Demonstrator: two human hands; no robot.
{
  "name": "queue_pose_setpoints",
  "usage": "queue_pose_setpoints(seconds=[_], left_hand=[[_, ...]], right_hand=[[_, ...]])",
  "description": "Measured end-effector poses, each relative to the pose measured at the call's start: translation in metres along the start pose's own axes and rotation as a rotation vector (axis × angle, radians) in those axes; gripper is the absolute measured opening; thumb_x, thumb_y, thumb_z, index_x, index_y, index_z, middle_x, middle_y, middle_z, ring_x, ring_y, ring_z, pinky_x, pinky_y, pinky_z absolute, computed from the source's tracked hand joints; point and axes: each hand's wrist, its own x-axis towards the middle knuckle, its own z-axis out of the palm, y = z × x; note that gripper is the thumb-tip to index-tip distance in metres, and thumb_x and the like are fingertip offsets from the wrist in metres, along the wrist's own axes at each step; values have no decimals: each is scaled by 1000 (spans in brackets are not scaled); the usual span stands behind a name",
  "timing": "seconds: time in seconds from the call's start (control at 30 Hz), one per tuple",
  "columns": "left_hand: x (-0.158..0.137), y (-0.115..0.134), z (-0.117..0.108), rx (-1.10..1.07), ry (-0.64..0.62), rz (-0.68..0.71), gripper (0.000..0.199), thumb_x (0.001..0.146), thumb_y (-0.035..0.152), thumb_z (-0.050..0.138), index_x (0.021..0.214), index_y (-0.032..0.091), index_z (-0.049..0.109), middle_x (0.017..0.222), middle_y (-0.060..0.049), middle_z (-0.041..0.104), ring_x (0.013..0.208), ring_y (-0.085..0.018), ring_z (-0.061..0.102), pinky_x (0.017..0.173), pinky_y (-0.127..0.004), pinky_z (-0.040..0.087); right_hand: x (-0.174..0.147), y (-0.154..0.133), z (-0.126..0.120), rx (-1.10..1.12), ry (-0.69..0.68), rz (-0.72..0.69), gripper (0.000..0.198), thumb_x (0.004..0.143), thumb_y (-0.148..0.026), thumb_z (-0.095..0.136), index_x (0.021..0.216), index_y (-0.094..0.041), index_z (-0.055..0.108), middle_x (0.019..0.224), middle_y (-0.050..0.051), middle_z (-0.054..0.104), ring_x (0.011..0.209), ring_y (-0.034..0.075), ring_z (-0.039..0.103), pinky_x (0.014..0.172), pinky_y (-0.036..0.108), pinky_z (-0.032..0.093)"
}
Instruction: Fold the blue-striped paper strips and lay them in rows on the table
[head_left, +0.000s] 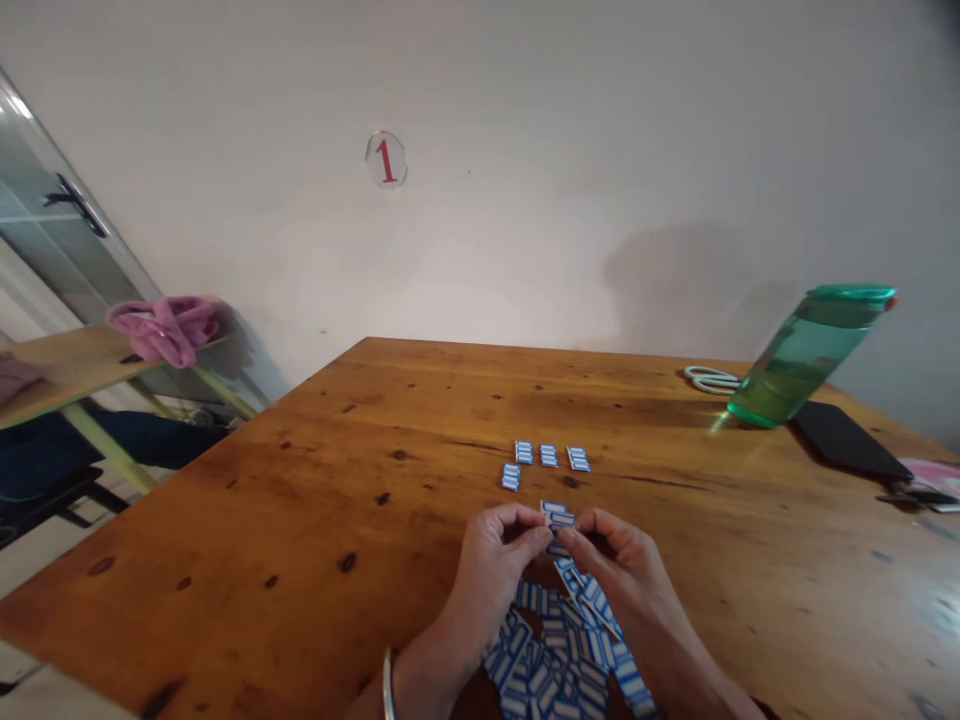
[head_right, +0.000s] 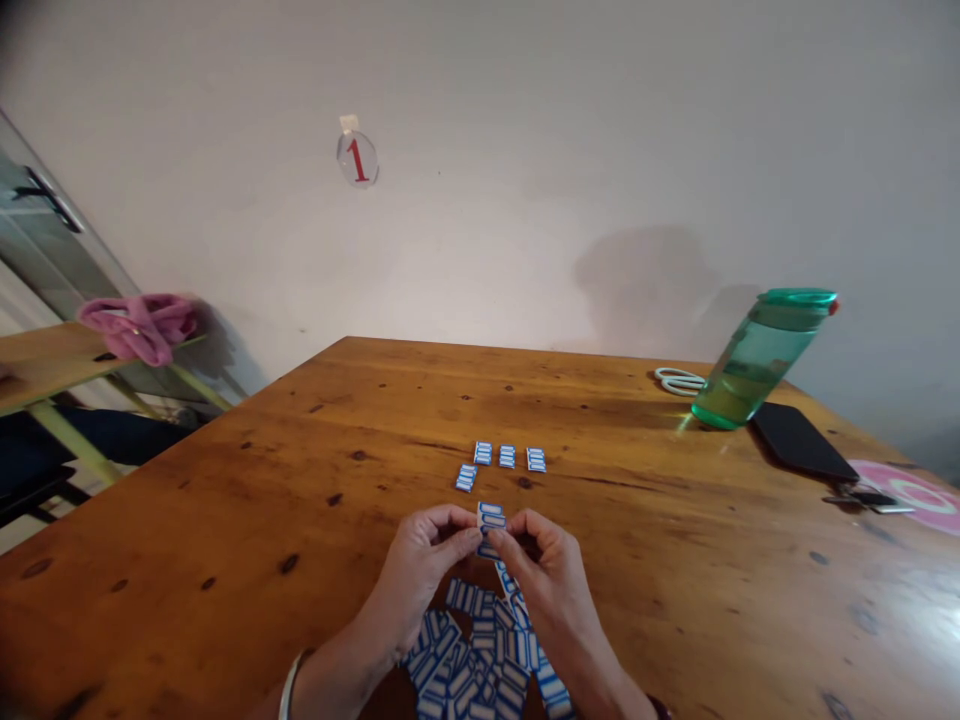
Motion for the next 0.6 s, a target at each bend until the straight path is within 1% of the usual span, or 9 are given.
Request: queue_pose_setpoints(seconds=[0.07, 0.17, 0.23, 0.33, 0.4, 0.47, 0.53, 0.6], left_hand=[[0, 0, -1, 14, -11, -20, 15, 62, 28, 65, 66, 13, 67, 64, -3, 63, 57, -12, 51, 54, -23, 38], [1, -1, -2, 45, 2, -27, 15, 62, 28, 65, 63, 13, 66, 58, -2, 60, 53, -11, 50, 52, -23, 38], [2, -2, -3, 42, 7, -39, 15, 60, 28, 66, 62, 13, 65, 56, -2, 60, 52, -12, 50, 52, -23, 39], [2, -3, -3, 13, 9, -73, 17, 59, 29, 67, 63, 13, 64, 59, -3, 62, 54, -14, 53, 52, -25, 42], [2, -3, -3, 12, 18, -77, 17, 59, 29, 67, 64, 13, 63, 62, -4, 62, 56, -14, 54, 53, -25, 43], [1, -2, -2, 20, 27, -70, 16, 60, 28, 67, 63, 13, 63, 61, -3, 62, 56, -14, 54, 53, -25, 43], [0, 0, -2, 22, 22, -58, 16, 60, 28, 66, 62, 13, 63, 59, -3, 61, 54, -13, 53, 52, -24, 42], [-1, 0, -1, 32, -10, -60, 17, 62, 29, 65, 61, 12, 63, 57, -2, 60, 51, -12, 53, 50, -23, 41]], right_hand=[[0, -2, -1, -24, 3, -7, 37, 63, -50, 63, 50, -18, 50, 46, -5, 39, 45, 9, 32, 41, 21, 27], [0, -2, -3, -54, -4, -38, 37, 65, -49, 61, 49, -18, 48, 46, -5, 37, 46, 9, 30, 41, 21, 26], [-1, 0, -3, -64, -15, -68, 36, 68, -47, 60, 50, -18, 48, 47, -5, 38, 47, 9, 31, 41, 21, 27], [0, 6, -4, -58, -42, -88, 34, 71, -45, 57, 53, -17, 51, 49, -4, 41, 48, 9, 34, 43, 21, 28], [0, 9, -4, -20, -56, -62, 32, 71, -45, 58, 58, -16, 54, 51, -4, 45, 49, 10, 37, 45, 22, 30], [2, 11, -4, 39, -33, -13, 31, 67, -46, 62, 60, -16, 55, 52, -4, 48, 48, 10, 39, 45, 22, 31], [3, 10, -5, 77, 7, 36, 32, 64, -46, 65, 59, -17, 53, 49, -4, 48, 46, 9, 39, 43, 21, 31], [4, 7, -6, 77, 17, 69, 34, 64, -47, 66, 55, -17, 51, 45, -5, 47, 44, 9, 38, 42, 21, 30]])
